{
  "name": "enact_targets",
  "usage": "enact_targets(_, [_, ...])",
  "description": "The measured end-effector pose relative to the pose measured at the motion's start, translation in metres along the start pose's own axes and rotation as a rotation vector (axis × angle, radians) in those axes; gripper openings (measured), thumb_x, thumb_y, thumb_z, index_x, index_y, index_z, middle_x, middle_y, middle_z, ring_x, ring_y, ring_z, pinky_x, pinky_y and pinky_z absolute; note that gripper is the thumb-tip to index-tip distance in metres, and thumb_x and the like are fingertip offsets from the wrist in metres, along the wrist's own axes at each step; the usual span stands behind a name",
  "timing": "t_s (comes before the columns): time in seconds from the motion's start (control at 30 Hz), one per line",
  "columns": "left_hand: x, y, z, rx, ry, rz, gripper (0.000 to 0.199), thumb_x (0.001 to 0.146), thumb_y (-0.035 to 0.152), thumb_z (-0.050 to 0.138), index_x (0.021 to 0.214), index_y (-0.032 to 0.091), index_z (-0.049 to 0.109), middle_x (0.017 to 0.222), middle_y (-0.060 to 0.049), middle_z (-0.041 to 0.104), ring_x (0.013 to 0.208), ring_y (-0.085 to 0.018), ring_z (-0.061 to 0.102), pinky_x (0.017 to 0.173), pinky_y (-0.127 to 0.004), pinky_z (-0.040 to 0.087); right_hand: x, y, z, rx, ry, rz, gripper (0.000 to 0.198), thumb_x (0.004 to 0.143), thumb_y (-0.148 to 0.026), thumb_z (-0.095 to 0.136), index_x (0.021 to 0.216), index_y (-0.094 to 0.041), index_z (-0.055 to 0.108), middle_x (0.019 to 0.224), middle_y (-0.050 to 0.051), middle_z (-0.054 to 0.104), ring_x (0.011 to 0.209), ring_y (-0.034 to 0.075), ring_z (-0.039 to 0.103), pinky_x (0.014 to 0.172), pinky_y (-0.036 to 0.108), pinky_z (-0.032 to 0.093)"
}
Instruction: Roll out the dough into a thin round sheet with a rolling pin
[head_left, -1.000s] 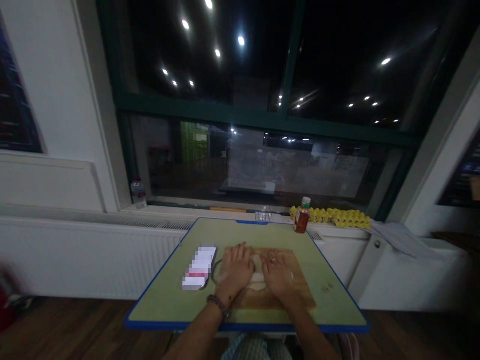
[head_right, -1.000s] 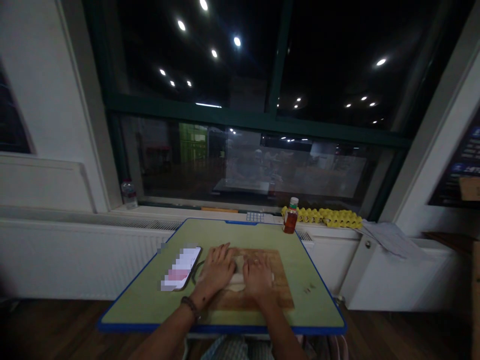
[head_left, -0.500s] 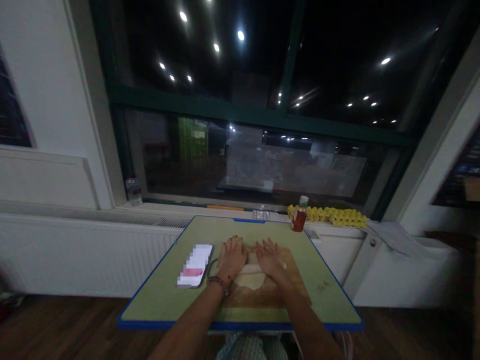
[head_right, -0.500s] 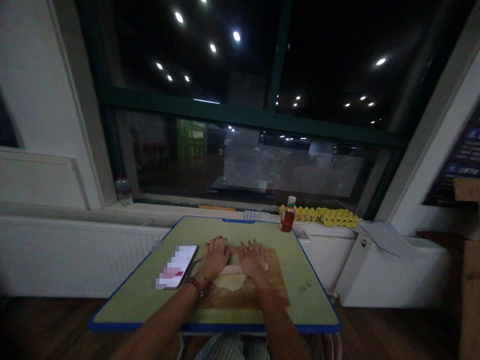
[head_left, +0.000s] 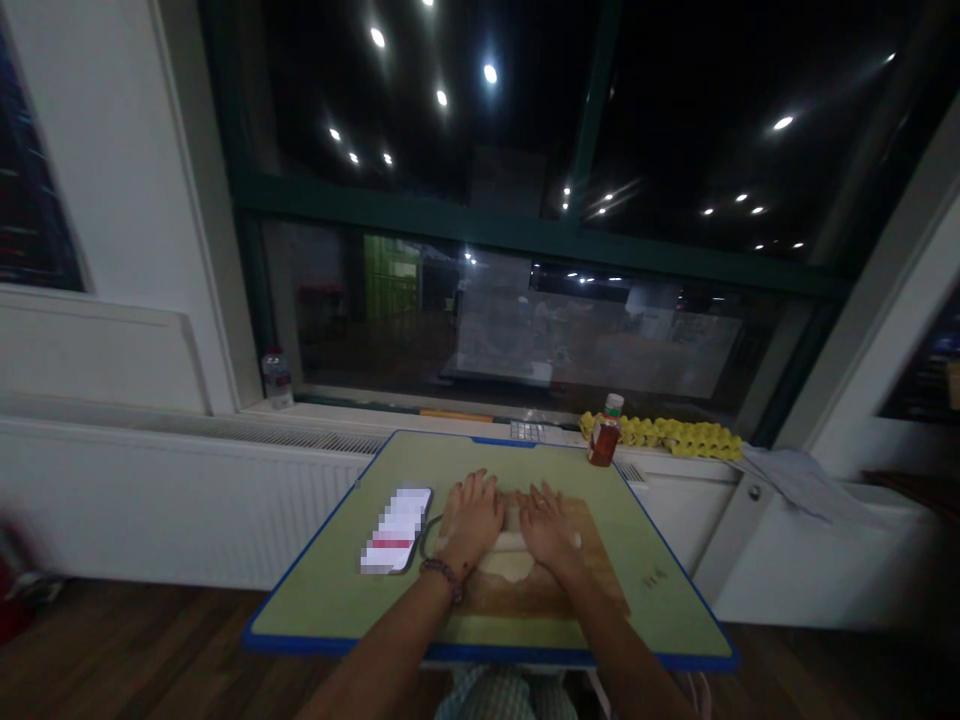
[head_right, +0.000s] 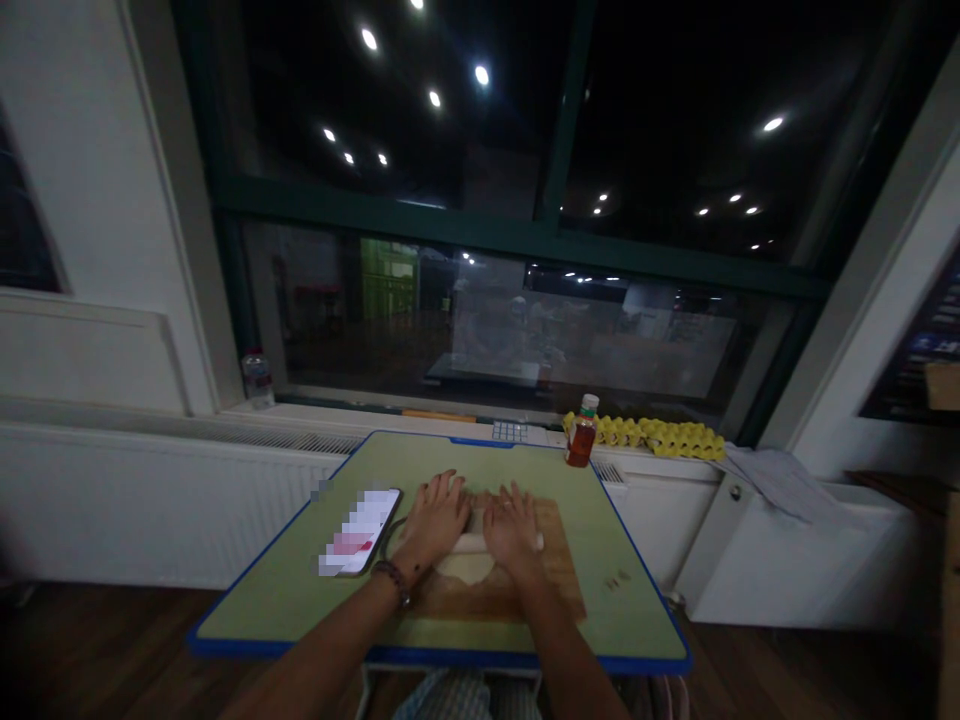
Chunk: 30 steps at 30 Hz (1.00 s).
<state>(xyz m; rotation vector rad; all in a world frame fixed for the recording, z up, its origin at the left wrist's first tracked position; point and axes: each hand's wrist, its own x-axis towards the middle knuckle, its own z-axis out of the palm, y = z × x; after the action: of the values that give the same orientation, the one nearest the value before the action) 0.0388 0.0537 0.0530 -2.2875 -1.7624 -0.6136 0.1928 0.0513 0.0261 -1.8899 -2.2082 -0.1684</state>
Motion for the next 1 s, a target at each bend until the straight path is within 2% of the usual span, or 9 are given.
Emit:
enact_targets(0.1, [0.016, -0.005, 0.003, -0.009, 0.016, -0.048, 0.041, 0.090, 0.026, 0.041, 0.128, 0.015, 0.051, 0.140, -0.014, 0.047, 0.127, -0.029, 0.041, 0.104, -0.046, 0.030, 0.021, 0.002, 0.009, 0.008, 0.014, 0.031, 0.047, 0.098, -0.027, 0.025, 0.141, -0.024, 0.044, 0.149, 0.005, 0.039, 0.144, 0.023, 0.018, 0.116, 0.049, 0.008])
enact_targets(0.2, [0.021, -0.006, 0.005, 0.003, 0.006, -0.075, 0.042, 0.088, 0.024, 0.043, 0.128, 0.013, 0.050, 0.139, -0.015, 0.047, 0.126, -0.030, 0.041, 0.103, -0.047, 0.031, 0.027, 0.002, 0.011, 0.010, 0.014, 0.025, 0.047, 0.098, -0.028, 0.027, 0.142, -0.023, 0.043, 0.150, 0.005, 0.038, 0.144, 0.023, 0.017, 0.117, 0.048, 0.008])
enact_targets(0.3, [0.011, -0.003, 0.006, 0.016, -0.026, -0.087, 0.040, 0.090, 0.026, 0.040, 0.127, 0.013, 0.051, 0.138, -0.017, 0.049, 0.123, -0.031, 0.044, 0.101, -0.049, 0.032, 0.013, -0.001, 0.007, 0.004, 0.001, -0.005, 0.048, 0.098, -0.026, 0.025, 0.142, -0.021, 0.044, 0.149, 0.006, 0.040, 0.144, 0.024, 0.018, 0.117, 0.048, 0.009])
enact_targets(0.47, [-0.017, 0.006, 0.000, 0.030, -0.020, 0.027, 0.038, 0.093, 0.027, 0.036, 0.125, 0.016, 0.054, 0.139, -0.014, 0.050, 0.129, -0.030, 0.039, 0.106, -0.050, 0.025, -0.027, -0.009, -0.008, 0.018, 0.049, -0.012, 0.049, 0.098, -0.025, 0.023, 0.140, -0.020, 0.047, 0.146, 0.006, 0.044, 0.143, 0.025, 0.023, 0.117, 0.046, 0.011])
enact_targets(0.57, [-0.021, 0.008, -0.005, 0.020, -0.045, 0.008, 0.035, 0.092, 0.028, 0.038, 0.121, 0.018, 0.056, 0.139, -0.013, 0.050, 0.130, -0.029, 0.038, 0.107, -0.049, 0.024, -0.034, -0.012, -0.015, 0.019, 0.040, -0.012, 0.049, 0.097, -0.025, 0.023, 0.138, -0.020, 0.050, 0.146, 0.005, 0.045, 0.142, 0.026, 0.026, 0.116, 0.047, 0.011])
enact_targets(0.77, [-0.005, 0.006, -0.001, 0.004, -0.001, -0.035, 0.041, 0.093, 0.032, 0.037, 0.126, 0.014, 0.052, 0.139, -0.016, 0.048, 0.127, -0.031, 0.040, 0.104, -0.049, 0.028, -0.010, -0.009, -0.011, -0.025, -0.008, -0.020, 0.048, 0.097, -0.022, 0.025, 0.137, -0.020, 0.051, 0.145, 0.006, 0.045, 0.142, 0.025, 0.027, 0.116, 0.047, 0.013])
enact_targets(1.0, [0.016, 0.002, 0.005, -0.032, -0.004, -0.088, 0.039, 0.090, 0.027, 0.041, 0.126, 0.014, 0.050, 0.140, -0.014, 0.047, 0.126, -0.029, 0.040, 0.104, -0.047, 0.030, 0.015, -0.008, -0.009, -0.001, -0.077, 0.001, 0.048, 0.099, -0.026, 0.022, 0.141, -0.025, 0.045, 0.146, 0.005, 0.044, 0.143, 0.025, 0.023, 0.115, 0.050, 0.007])
